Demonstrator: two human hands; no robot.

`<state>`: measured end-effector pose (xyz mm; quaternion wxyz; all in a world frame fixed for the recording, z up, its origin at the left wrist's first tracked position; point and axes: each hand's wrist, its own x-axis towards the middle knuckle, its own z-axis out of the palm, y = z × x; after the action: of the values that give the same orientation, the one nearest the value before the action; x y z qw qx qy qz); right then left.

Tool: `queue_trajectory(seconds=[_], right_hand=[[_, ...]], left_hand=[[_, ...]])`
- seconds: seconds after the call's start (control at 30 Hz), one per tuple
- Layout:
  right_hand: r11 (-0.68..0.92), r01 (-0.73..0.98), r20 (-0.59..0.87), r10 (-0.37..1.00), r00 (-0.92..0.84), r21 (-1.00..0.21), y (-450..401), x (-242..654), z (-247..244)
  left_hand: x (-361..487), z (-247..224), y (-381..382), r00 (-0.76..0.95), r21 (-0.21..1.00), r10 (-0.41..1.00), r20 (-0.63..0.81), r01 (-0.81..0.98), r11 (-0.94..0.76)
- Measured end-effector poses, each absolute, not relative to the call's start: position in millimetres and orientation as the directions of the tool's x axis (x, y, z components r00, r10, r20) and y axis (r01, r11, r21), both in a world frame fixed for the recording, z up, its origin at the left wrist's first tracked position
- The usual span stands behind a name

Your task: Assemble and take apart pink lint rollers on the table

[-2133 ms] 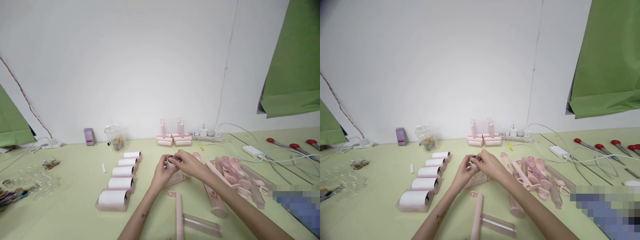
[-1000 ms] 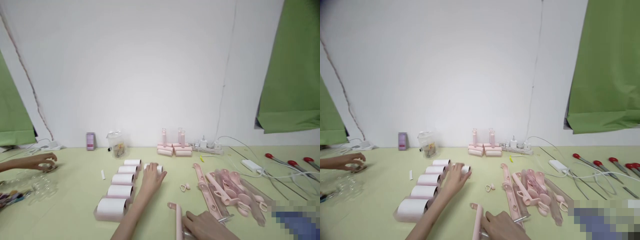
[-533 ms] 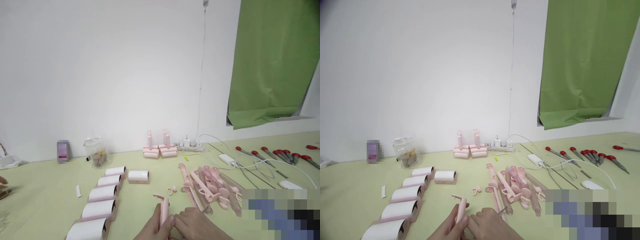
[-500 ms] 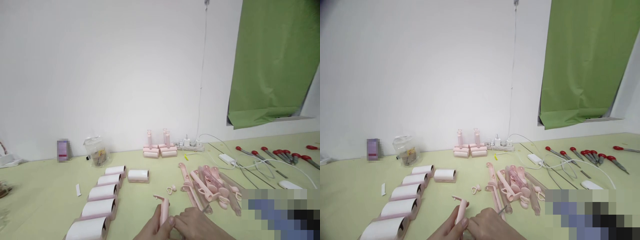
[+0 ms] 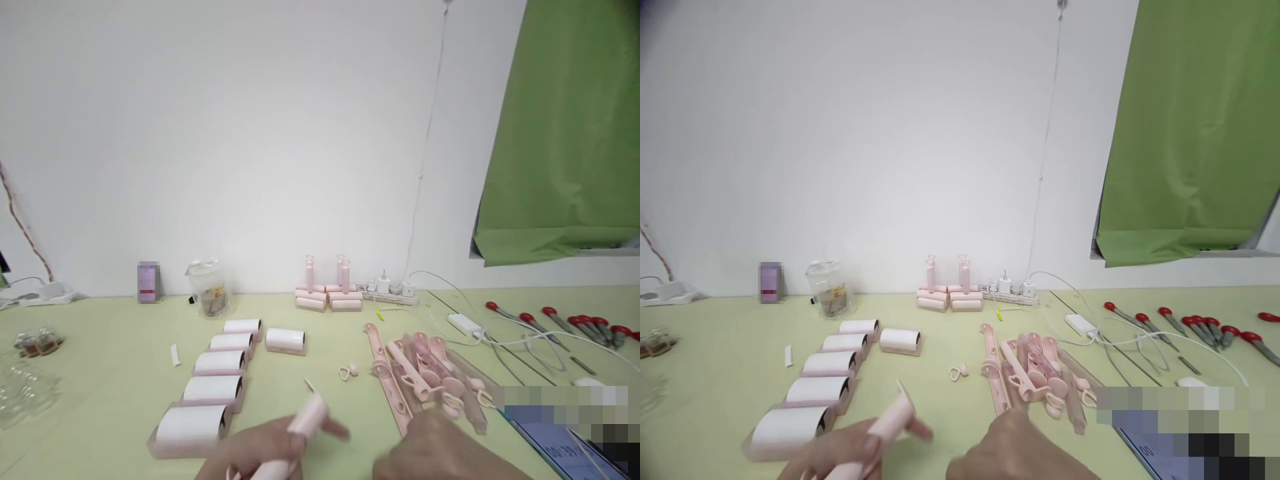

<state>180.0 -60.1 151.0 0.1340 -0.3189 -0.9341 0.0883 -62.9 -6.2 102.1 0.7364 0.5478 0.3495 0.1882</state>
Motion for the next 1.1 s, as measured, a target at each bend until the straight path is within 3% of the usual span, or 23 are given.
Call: queue_trajectory(seconds=[0.07,0.13,0.17,0.23,0.33,0.53,0.7,0.9,1.1], right_hand=[[0.636,0.709,0.239,0.772,-0.589,-0.305,-57,181,153],[0.444,0.838,0.262,0.89,-0.373,-0.318,-45,179,146],[0.359,0.89,0.259,0.922,-0.289,-0.283,-36,176,138],[0.213,0.965,0.246,0.954,-0.172,-0.15,-15,171,118],[0.161,0.987,0.237,0.959,-0.156,0.0,13,166,89],[0.111,0.99,0.274,0.953,-0.13,0.084,30,174,72],[0.092,0.994,0.275,0.956,-0.105,0.059,28,178,77],[0.099,0.994,0.327,0.942,-0.077,-0.05,56,192,110],[-0.035,0.976,0.334,0.937,0.107,-0.213,147,202,134]], left_hand=[[-67,105,-2,0.663,0.956,0.695,-0.28,0.123,0.268],[-58,106,6,0.551,0.962,0.804,-0.221,0.26,0.086],[-49,104,11,0.478,0.921,0.859,-0.182,0.389,-0.021],[-27,98,23,0.386,0.73,0.91,-0.151,0.664,-0.161],[6,86,40,0.343,0.608,0.931,-0.125,0.768,-0.202],[18,77,40,0.263,0.585,0.963,0.062,0.772,-0.249],[5,67,32,0.522,0.734,0.852,-0.044,0.596,-0.327],[49,36,47,0.497,0.725,0.868,-0.027,0.607,-0.325],[91,25,67,0.461,0.731,0.885,0.072,0.579,-0.361]])
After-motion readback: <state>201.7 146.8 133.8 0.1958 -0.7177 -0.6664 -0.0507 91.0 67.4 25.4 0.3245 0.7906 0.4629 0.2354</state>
